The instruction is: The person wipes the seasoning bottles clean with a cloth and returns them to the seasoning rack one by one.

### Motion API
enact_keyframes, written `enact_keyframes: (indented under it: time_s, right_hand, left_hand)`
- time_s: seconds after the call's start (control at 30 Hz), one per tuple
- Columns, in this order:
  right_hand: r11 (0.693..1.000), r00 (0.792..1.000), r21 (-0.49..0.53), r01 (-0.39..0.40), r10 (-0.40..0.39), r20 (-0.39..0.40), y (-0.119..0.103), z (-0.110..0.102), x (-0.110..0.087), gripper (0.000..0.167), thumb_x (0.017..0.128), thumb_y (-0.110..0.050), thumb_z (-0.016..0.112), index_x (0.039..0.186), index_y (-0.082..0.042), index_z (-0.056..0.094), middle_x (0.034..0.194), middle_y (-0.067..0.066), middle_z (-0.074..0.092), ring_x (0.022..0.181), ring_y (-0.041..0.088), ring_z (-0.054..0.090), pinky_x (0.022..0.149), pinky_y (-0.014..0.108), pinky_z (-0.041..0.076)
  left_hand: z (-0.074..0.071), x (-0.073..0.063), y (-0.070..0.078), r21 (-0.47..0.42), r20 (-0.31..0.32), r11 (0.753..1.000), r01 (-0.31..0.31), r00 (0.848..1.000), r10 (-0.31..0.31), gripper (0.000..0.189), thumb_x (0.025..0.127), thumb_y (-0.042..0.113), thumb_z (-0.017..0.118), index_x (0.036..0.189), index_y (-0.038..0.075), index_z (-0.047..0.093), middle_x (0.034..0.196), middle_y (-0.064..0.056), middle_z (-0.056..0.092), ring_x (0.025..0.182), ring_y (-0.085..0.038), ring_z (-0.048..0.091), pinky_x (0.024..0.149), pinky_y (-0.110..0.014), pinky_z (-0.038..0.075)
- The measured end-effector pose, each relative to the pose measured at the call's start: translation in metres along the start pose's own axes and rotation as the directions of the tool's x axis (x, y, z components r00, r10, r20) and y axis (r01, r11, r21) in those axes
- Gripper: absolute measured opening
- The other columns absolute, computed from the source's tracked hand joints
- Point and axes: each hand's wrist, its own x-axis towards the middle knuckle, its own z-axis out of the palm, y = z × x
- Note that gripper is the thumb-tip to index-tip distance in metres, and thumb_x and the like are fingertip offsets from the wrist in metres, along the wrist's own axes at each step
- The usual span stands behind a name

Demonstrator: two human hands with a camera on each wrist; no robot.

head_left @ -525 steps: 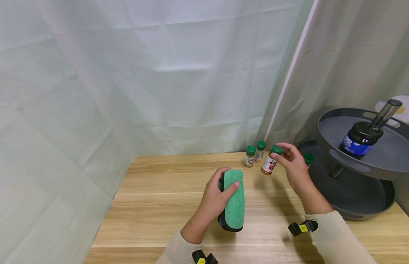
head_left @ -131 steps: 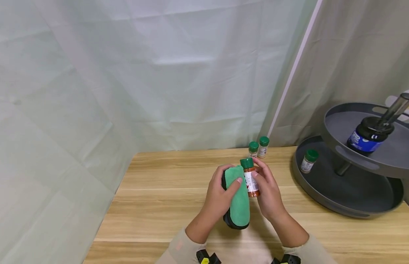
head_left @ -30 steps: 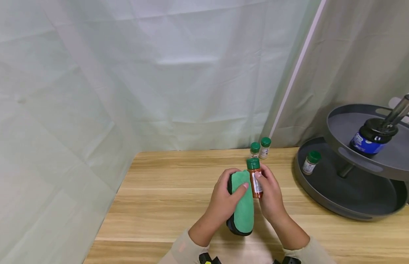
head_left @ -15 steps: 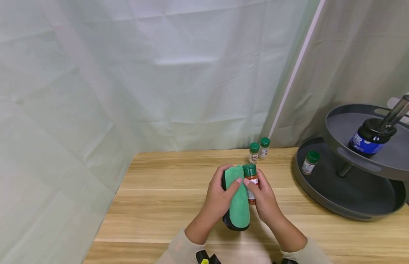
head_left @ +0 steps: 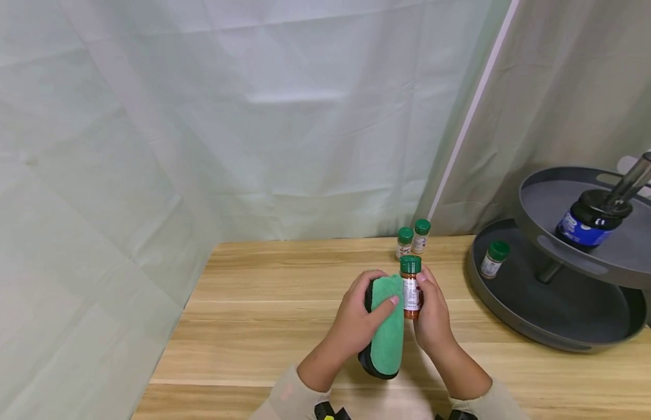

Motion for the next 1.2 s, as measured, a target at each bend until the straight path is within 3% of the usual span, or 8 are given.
enact_keyframes:
  time_s: [0.2,0.37,0.53,0.8,1.0,1.2]
  right_hand:
    - [1.0,0.995,0.012,-0.01,0.011,-0.094,-0.006,-0.004,0.003,0.026,0.11,-0.028,0.033,0.123,-0.018,0.053,0.088,-0.004,0.054,0.073,0.007,0.053,0.061,0.022,0.047]
    - [1.0,0.994,-0.003,-0.02,0.02,-0.108,-0.007,-0.003,0.003,0.023,0.109,-0.024,0.043,0.131,-0.018,0.049,0.098,-0.003,0.056,0.074,0.008,0.054,0.06,0.021,0.047]
    - [0.998,0.997,-0.057,-0.027,0.023,-0.074,-0.003,-0.001,0.002,0.03,0.108,-0.022,0.047,0.138,-0.018,0.043,0.116,-0.003,0.057,0.086,0.007,0.06,0.066,0.023,0.052]
    - [0.995,0.998,-0.084,-0.046,0.049,0.038,-0.001,0.0,0.0,0.045,0.112,-0.031,0.029,0.152,-0.012,0.035,0.122,-0.002,0.056,0.101,0.011,0.059,0.078,0.026,0.053]
    - [0.981,0.996,-0.171,-0.088,0.091,0.006,-0.005,0.002,-0.001,0.048,0.108,-0.022,0.049,0.153,-0.015,0.037,0.126,0.001,0.052,0.107,0.011,0.056,0.081,0.024,0.054]
    - [0.977,0.996,-0.201,-0.077,0.085,0.031,-0.003,0.002,0.001,0.049,0.101,-0.014,0.061,0.147,-0.007,0.047,0.117,0.003,0.057,0.102,0.013,0.058,0.081,0.024,0.055]
  left_hand:
    - [0.003,-0.002,0.0,0.042,0.05,0.999,-0.022,0.999,0.02,0.039,0.095,0.04,0.067,0.132,0.03,0.055,0.127,0.006,0.058,0.108,-0.013,0.059,0.088,-0.032,0.052]
    - [0.004,-0.002,-0.002,0.024,0.032,1.0,-0.017,0.999,0.016,0.041,0.095,0.04,0.067,0.132,0.03,0.054,0.128,0.005,0.057,0.107,-0.014,0.059,0.088,-0.033,0.052]
    - [0.004,-0.002,-0.002,-0.015,-0.031,1.0,0.003,1.0,-0.003,0.042,0.096,0.04,0.066,0.134,0.028,0.053,0.129,0.005,0.057,0.109,-0.016,0.06,0.088,-0.034,0.053]
    - [0.0,0.001,-0.004,-0.082,-0.108,0.997,-0.001,0.994,-0.008,0.04,0.096,0.036,0.067,0.133,0.026,0.053,0.125,0.0,0.059,0.106,-0.018,0.061,0.086,-0.035,0.054]
    - [-0.011,0.005,-0.003,-0.129,-0.145,0.992,-0.003,0.989,-0.016,0.041,0.097,0.033,0.068,0.134,0.023,0.053,0.124,-0.005,0.06,0.105,-0.021,0.061,0.085,-0.037,0.055]
    - [-0.018,0.007,-0.003,-0.187,-0.144,0.982,-0.008,0.989,-0.019,0.038,0.098,0.031,0.066,0.134,0.027,0.052,0.122,-0.007,0.06,0.103,-0.023,0.062,0.082,-0.038,0.057]
